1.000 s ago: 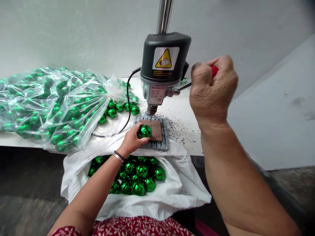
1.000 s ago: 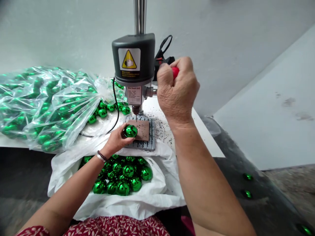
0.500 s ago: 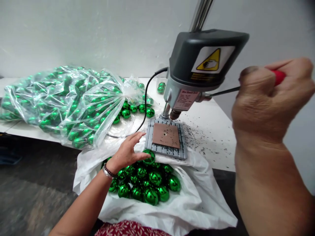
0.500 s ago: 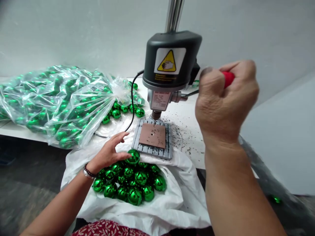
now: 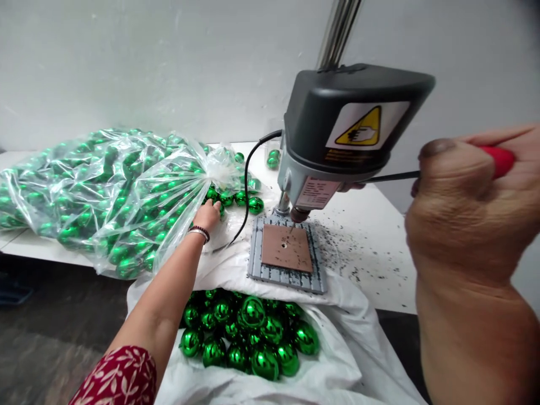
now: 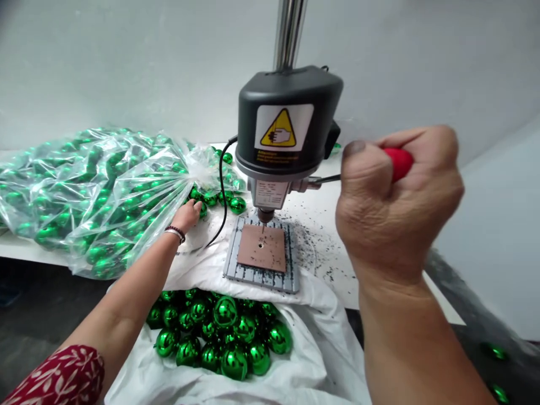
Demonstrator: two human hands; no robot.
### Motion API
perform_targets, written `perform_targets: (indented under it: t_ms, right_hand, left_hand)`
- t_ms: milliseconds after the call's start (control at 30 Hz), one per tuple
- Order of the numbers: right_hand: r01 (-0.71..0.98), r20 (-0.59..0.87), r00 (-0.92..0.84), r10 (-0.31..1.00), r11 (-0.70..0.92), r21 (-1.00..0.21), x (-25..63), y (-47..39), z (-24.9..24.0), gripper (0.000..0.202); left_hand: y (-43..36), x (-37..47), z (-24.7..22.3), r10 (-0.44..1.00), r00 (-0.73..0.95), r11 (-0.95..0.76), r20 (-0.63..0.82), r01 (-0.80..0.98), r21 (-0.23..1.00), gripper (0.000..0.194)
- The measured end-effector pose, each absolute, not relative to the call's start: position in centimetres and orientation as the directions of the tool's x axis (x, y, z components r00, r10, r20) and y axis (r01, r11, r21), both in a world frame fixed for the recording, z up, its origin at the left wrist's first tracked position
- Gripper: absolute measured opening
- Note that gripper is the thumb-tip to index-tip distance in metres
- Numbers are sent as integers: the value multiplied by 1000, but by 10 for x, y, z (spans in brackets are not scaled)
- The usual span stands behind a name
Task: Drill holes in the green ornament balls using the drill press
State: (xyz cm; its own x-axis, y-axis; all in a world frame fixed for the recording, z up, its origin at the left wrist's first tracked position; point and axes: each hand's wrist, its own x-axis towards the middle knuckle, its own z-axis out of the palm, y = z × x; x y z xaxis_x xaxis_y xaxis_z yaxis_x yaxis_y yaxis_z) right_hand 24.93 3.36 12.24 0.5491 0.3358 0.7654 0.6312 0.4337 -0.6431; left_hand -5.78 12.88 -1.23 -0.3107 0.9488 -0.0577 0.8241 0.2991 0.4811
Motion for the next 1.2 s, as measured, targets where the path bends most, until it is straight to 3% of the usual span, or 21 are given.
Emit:
perform_targets:
  t_ms: [133, 233, 300, 367, 433, 500, 633, 800, 1033, 1200]
  right_hand:
    - [738, 804, 445, 396, 347, -579, 244, 30, 128, 18]
    - [747, 825, 429, 369, 369, -553, 243, 30, 127, 21]
    - [750, 842, 407, 354, 397, -529, 243, 30, 125, 22]
    - [743, 851, 392, 350, 425, -517, 243, 30, 124, 22]
    - [729, 854, 386, 350, 451, -515, 242, 30, 123, 21]
    - [712, 855, 382, 349, 479, -514, 240, 30, 123, 21]
    - [702, 858, 359, 367, 500, -508, 241, 31, 124, 20]
    - [724, 851, 300, 431, 479, -497, 247, 33, 123, 24]
    - [747, 841, 267, 471, 450, -490, 248, 31, 124, 26]
    - [762, 639, 369, 674, 174, -624, 241, 30, 159, 24]
  left_hand:
    - [126, -48, -21, 969, -242, 228, -44, 818, 528, 48]
    - [116, -45, -19, 971, -234, 197, -37, 710, 676, 47]
    - [105, -45, -12, 958, -271, 222, -97, 479, 849, 41]
    - [90, -44, -1, 947, -241, 243, -211, 111, 964, 32]
    - [73, -39, 8, 940, -127, 288, -316, -199, 937, 22]
    - [57, -29, 13, 921, -20, 365, -390, -307, 879, 18]
    - [36, 2, 8, 911, 89, 412, -403, -161, 897, 25]
    - [32, 38, -1, 965, 100, 219, -242, 194, 956, 43]
    - [38, 50, -10, 984, 105, 103, -146, 337, 936, 49]
    - [40, 48, -16, 987, 108, 68, -118, 381, 922, 51]
